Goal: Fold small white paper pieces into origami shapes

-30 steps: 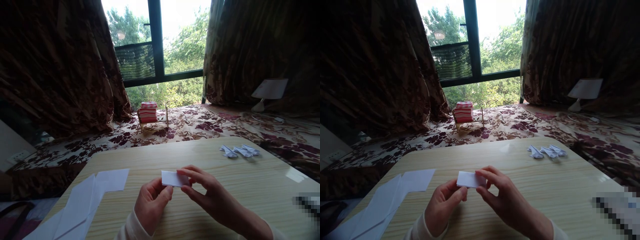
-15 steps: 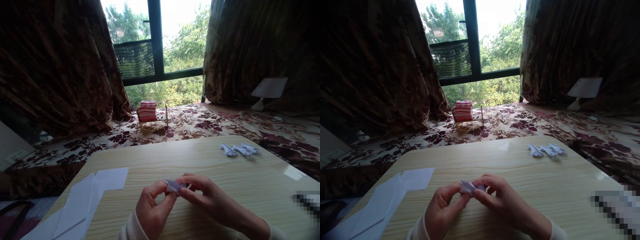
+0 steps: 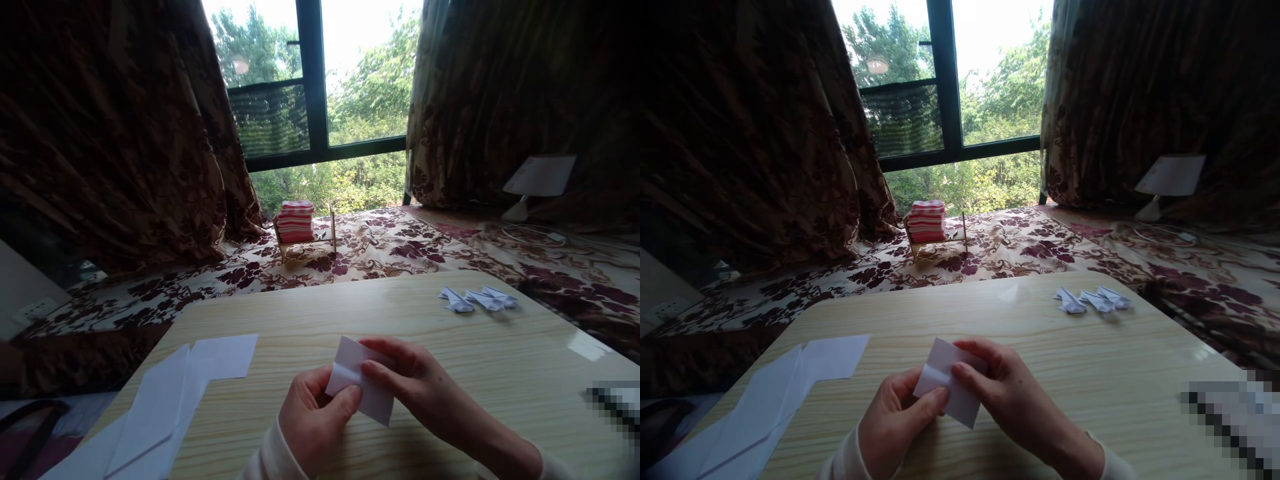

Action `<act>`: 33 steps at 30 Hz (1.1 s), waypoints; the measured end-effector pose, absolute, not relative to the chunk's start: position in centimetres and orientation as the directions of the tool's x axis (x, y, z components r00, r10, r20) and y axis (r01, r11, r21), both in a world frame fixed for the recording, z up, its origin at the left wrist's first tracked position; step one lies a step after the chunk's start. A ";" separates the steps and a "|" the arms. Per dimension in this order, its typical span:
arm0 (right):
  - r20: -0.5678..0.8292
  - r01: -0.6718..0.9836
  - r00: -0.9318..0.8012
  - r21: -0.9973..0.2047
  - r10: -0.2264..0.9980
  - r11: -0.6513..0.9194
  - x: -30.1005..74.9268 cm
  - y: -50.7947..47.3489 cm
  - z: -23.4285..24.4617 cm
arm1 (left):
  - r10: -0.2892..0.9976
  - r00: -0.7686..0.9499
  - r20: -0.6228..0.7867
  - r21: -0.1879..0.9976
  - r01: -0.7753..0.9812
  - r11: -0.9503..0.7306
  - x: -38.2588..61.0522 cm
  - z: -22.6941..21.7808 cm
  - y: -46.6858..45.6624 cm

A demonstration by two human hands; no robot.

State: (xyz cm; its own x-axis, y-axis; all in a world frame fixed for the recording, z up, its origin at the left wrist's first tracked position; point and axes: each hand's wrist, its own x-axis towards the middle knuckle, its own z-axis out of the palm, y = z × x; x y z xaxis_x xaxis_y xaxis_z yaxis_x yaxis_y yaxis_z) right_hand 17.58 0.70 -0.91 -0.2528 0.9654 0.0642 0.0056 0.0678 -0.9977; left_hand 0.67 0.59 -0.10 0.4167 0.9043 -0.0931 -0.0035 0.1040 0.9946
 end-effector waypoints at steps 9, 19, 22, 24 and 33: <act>0.465 0.350 -0.167 -0.796 0.869 0.493 17.8 0.6 -1.7 | 0.952 0.296 -0.076 0.993 -0.062 0.098 0.6 -0.7 0.9; 0.622 0.449 -0.209 -0.625 0.755 0.639 17.8 0.7 -1.6 | 0.953 0.290 -0.090 0.991 -0.068 0.114 0.7 -0.5 0.8; 0.647 0.514 -0.233 -0.552 0.726 0.657 17.9 0.6 -1.6 | 0.953 0.289 -0.094 0.990 -0.073 0.119 0.7 -0.5 0.8; 0.650 0.558 -0.257 -0.505 0.715 0.659 18.0 0.6 -1.6 | 0.952 0.291 -0.097 0.990 -0.071 0.122 0.7 -0.6 0.8; 0.717 0.538 -0.286 -0.430 0.636 0.725 17.8 0.3 -1.3 | 0.945 0.313 -0.095 0.985 -0.107 0.135 0.5 -0.9 1.0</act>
